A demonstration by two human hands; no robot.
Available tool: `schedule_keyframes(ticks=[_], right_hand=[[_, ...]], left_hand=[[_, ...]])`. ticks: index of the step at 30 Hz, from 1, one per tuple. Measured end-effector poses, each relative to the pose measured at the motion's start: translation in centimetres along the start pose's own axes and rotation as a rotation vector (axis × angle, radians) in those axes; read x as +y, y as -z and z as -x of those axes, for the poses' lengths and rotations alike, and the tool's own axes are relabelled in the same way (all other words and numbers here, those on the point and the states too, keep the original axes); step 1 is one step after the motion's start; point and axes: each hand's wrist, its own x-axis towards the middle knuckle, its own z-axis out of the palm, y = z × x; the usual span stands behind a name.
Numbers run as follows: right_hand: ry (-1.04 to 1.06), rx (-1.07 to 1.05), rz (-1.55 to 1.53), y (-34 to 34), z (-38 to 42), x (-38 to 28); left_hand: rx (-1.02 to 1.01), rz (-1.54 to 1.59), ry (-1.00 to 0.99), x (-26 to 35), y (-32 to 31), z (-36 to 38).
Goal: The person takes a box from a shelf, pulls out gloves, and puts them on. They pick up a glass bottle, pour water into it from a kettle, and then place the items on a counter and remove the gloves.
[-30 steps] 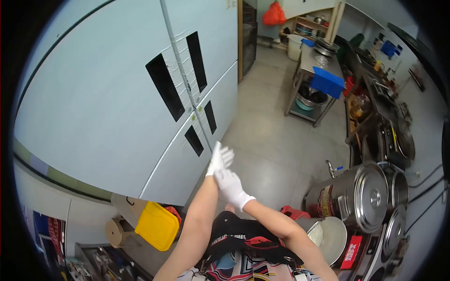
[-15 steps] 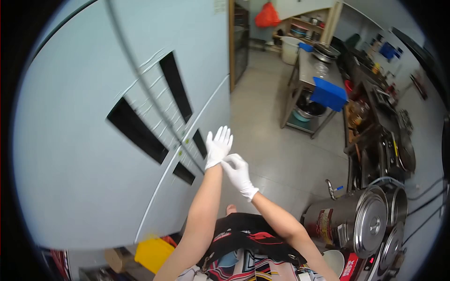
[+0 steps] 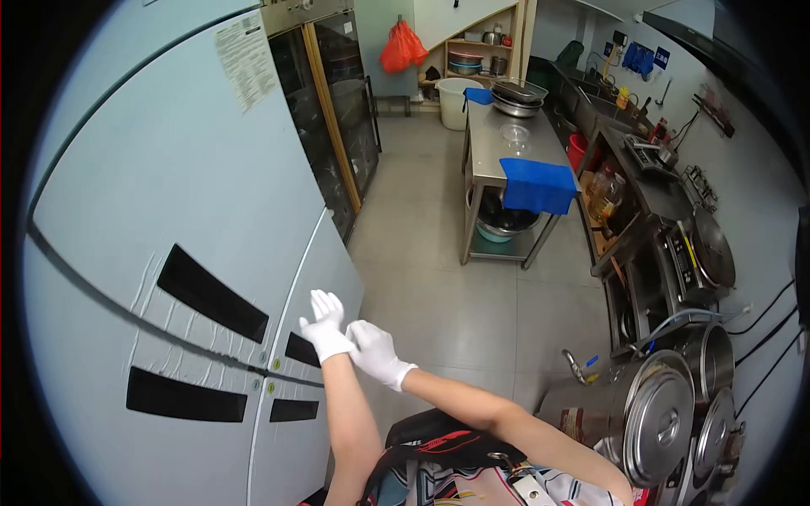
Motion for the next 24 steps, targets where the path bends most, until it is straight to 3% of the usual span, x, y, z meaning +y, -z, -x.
schedule_keyframes(ticks=[1,2,4,6,7,10,13,15,17,18,19,20,21,23,24], right_hand=[[-0.149,-0.012,-0.058,0.9,-1.4,0.0],[0.008,0.107,-0.043,1.1,-2.3,0.5],[0.070,0.084,-0.050,2.0,-2.7,1.4],[0.184,0.016,-0.041,2.5,-2.8,2.2],[0.191,0.007,-0.045,2.9,-3.1,3.1],[0.459,-0.013,0.091,4.8,-3.9,3.9],[0.553,-0.018,0.122,5.6,-5.4,4.4],[0.596,-0.060,0.037,5.8,-5.8,3.8],[0.542,-0.181,-0.196,6.2,-5.2,4.2],[0.503,-0.375,-0.313,7.8,-5.2,4.2],[0.452,-0.565,-0.415,9.7,-5.5,3.7],[0.344,-0.504,-0.629,10.7,-7.5,3.4],[0.210,-0.432,-0.835,11.1,-9.5,3.4],[-0.645,-0.429,-2.097,10.6,-13.9,4.8],[-0.873,-0.202,-2.114,10.1,-15.5,5.0]], left_hand=[[-0.073,0.025,-0.029,-0.8,-0.9,-0.4],[-0.102,0.023,-0.047,-1.9,-1.7,-0.7],[-0.124,0.027,-0.082,-3.5,-2.3,-0.4],[-0.056,-0.019,-0.317,-5.4,-3.5,0.3],[-0.057,-0.010,-0.325,-5.7,-3.3,-0.5],[-0.205,-0.935,-0.581,-6.0,-1.7,-1.6],[-0.280,-1.398,-0.918,-7.3,-0.9,-4.2],[-0.204,-1.726,-1.125,-8.7,-0.9,-4.0],[-0.131,-2.370,-1.364,-7.3,-1.8,-2.5],[-0.048,-2.358,-1.387,-5.6,-2.1,-2.8],[0.028,-2.189,-1.250,-4.0,-1.8,-3.4],[0.073,-1.994,-1.128,-3.2,-1.7,-3.9],[-0.091,-1.467,-0.893,-3.4,-1.9,-2.1],[-0.220,-1.591,-1.071,-8.0,-2.3,3.9],[-0.325,-1.681,-1.142,-9.7,-0.9,5.5]])
